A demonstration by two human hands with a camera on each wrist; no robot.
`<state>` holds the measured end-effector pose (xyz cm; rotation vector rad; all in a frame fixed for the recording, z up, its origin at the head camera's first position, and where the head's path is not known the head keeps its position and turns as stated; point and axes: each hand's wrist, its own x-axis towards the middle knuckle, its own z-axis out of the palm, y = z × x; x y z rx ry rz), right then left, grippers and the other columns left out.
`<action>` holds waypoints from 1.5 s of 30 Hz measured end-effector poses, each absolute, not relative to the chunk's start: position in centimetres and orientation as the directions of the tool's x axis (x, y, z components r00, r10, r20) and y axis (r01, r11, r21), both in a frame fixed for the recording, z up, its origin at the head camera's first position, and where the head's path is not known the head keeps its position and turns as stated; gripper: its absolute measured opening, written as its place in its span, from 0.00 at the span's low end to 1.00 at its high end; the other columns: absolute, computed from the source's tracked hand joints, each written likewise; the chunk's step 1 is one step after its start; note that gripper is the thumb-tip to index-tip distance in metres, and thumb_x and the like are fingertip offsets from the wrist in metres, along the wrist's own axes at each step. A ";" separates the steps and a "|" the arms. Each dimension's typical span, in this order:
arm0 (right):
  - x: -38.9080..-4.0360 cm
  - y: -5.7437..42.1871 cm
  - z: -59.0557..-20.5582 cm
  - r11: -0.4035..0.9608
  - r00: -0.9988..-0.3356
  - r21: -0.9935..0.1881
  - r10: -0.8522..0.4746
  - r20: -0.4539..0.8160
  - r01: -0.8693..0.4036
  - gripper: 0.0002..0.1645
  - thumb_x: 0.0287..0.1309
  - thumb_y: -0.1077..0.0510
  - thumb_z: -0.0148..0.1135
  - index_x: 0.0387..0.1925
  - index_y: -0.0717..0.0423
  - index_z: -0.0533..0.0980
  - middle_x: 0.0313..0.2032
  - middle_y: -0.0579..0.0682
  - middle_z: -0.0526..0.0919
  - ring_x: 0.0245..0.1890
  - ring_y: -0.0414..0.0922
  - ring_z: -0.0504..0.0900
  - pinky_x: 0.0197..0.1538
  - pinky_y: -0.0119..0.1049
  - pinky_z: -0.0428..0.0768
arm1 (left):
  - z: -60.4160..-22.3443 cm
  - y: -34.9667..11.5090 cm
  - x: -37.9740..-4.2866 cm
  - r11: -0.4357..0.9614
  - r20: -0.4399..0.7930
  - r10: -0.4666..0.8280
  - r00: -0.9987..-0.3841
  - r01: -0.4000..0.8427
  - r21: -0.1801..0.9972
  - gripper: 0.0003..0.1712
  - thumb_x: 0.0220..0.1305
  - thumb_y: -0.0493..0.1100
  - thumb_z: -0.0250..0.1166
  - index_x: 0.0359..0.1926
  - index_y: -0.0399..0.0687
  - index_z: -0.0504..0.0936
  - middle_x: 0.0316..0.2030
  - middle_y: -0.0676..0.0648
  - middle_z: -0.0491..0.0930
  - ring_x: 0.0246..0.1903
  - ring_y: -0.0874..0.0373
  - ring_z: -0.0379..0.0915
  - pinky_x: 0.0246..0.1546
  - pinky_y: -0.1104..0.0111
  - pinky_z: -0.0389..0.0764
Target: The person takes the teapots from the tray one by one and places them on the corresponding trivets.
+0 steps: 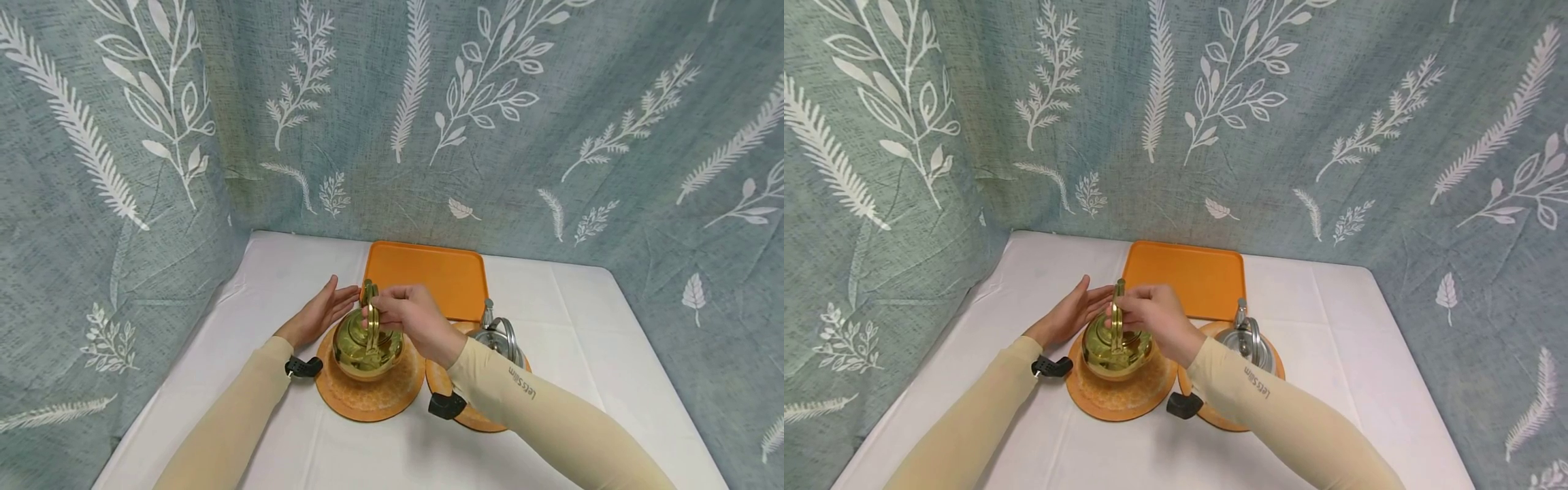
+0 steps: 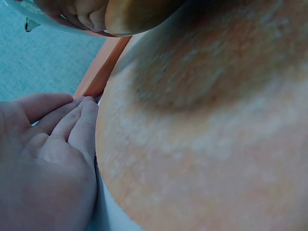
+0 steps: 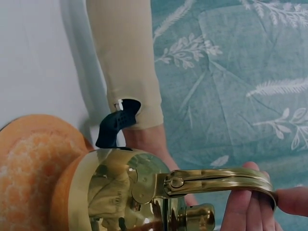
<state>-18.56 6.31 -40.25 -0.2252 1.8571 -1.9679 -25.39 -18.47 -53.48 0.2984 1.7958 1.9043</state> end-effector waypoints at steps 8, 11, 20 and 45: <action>-18.1 6.3 -40.4 -0.014 -0.895 -0.978 -0.405 -0.185 0.208 0.11 0.77 0.63 0.63 0.45 0.70 0.85 0.39 0.54 0.91 0.38 0.45 0.92 0.53 0.45 0.92 | -53.6 -18.4 -25.4 -0.005 -0.175 0.496 -0.850 -0.204 0.979 0.62 0.78 0.82 0.33 0.87 0.34 0.48 0.85 0.36 0.47 0.84 0.44 0.43 0.85 0.57 0.50; -18.0 6.3 -40.5 -0.010 -0.895 -0.978 -0.405 -0.188 0.210 0.11 0.77 0.63 0.63 0.44 0.69 0.85 0.40 0.54 0.91 0.38 0.45 0.92 0.54 0.46 0.92 | -53.6 -18.3 -25.4 -0.009 -0.175 0.496 -0.850 -0.206 0.978 0.62 0.78 0.82 0.33 0.87 0.34 0.48 0.85 0.36 0.47 0.84 0.44 0.43 0.85 0.57 0.49; -17.7 6.4 -40.8 -0.018 -0.894 -0.979 -0.411 -0.179 0.204 0.11 0.76 0.63 0.63 0.45 0.70 0.84 0.39 0.54 0.91 0.37 0.45 0.91 0.51 0.45 0.92 | -53.6 -18.4 -25.4 -0.023 -0.168 0.500 -0.849 -0.206 0.978 0.61 0.79 0.81 0.34 0.86 0.33 0.47 0.85 0.35 0.46 0.84 0.44 0.43 0.85 0.57 0.49; -16.3 5.9 -41.2 -0.040 -0.896 -0.979 -0.410 -0.168 0.202 0.08 0.73 0.62 0.65 0.42 0.67 0.82 0.36 0.52 0.88 0.34 0.45 0.90 0.48 0.42 0.93 | -53.8 -18.6 -25.3 -0.035 -0.145 0.521 -0.841 -0.191 0.981 0.56 0.83 0.76 0.30 0.86 0.33 0.46 0.86 0.35 0.46 0.85 0.43 0.42 0.85 0.57 0.48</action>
